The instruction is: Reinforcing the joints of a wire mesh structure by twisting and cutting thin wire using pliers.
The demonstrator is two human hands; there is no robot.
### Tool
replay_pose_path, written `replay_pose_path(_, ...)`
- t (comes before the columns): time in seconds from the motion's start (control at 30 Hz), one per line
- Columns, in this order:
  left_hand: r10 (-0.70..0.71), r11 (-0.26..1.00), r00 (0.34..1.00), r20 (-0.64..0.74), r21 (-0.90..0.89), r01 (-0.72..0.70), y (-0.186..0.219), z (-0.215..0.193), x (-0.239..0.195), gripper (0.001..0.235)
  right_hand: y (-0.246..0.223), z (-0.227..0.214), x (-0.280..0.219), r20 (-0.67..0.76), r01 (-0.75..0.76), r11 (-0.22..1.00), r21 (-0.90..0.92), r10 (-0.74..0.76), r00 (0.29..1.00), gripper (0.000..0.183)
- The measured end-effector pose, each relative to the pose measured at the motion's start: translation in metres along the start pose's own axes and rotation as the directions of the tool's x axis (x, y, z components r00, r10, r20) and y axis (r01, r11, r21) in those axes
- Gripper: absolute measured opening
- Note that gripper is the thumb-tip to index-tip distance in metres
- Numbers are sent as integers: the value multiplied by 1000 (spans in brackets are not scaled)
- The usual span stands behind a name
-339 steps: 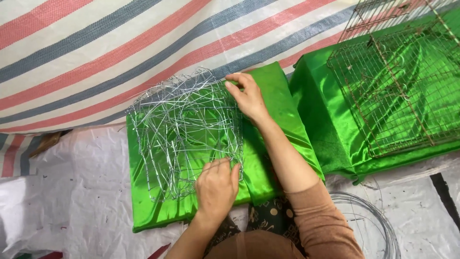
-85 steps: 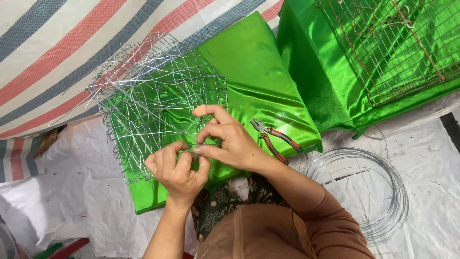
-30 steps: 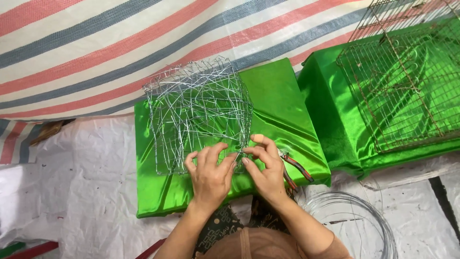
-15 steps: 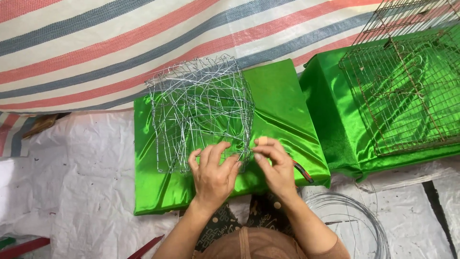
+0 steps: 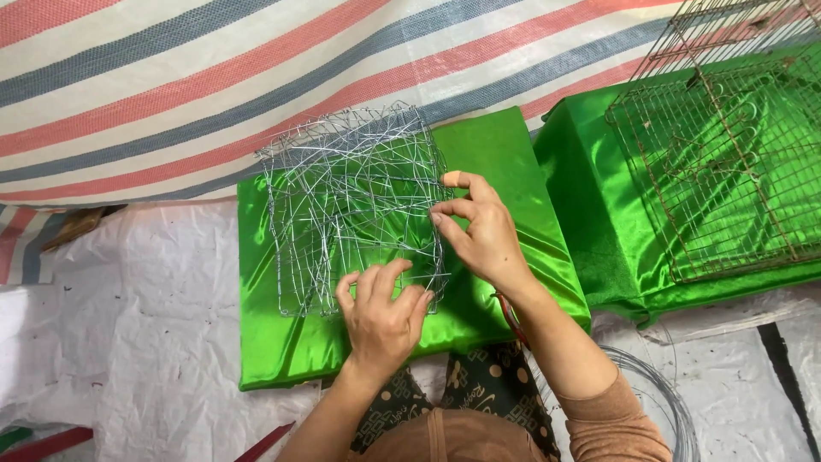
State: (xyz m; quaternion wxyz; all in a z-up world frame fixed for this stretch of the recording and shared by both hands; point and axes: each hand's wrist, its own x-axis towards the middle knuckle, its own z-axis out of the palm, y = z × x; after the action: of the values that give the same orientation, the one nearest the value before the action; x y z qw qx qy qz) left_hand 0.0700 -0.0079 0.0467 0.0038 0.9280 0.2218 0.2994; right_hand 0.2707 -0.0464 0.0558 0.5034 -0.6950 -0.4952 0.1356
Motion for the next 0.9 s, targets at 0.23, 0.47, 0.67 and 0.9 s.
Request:
replay_pose_path(0.23, 16, 1000, 1000, -26, -11, -17, 0, -3, 1, 25, -10, -8, -10, 37, 7, 1000, -26, -6, 999, 16)
replay_pose_path(0.47, 48, 999, 998, 46, -18, -47, -4, -7, 4, 26, -3, -5, -23, 110, -12, 994, 106, 1, 994, 24)
replay_pose_path(0.67, 86, 996, 980, 180, -9, -85, -9, -27, 21, 32, 5, 3, -41, 5, -13, 963, 268, 12, 1000, 21)
replay_pose_path(0.9, 78, 997, 969, 233, -28, -73, -13, -19, 18, 33, 3, 13, -79, -81, -7, 935, 355, 38, 996, 11)
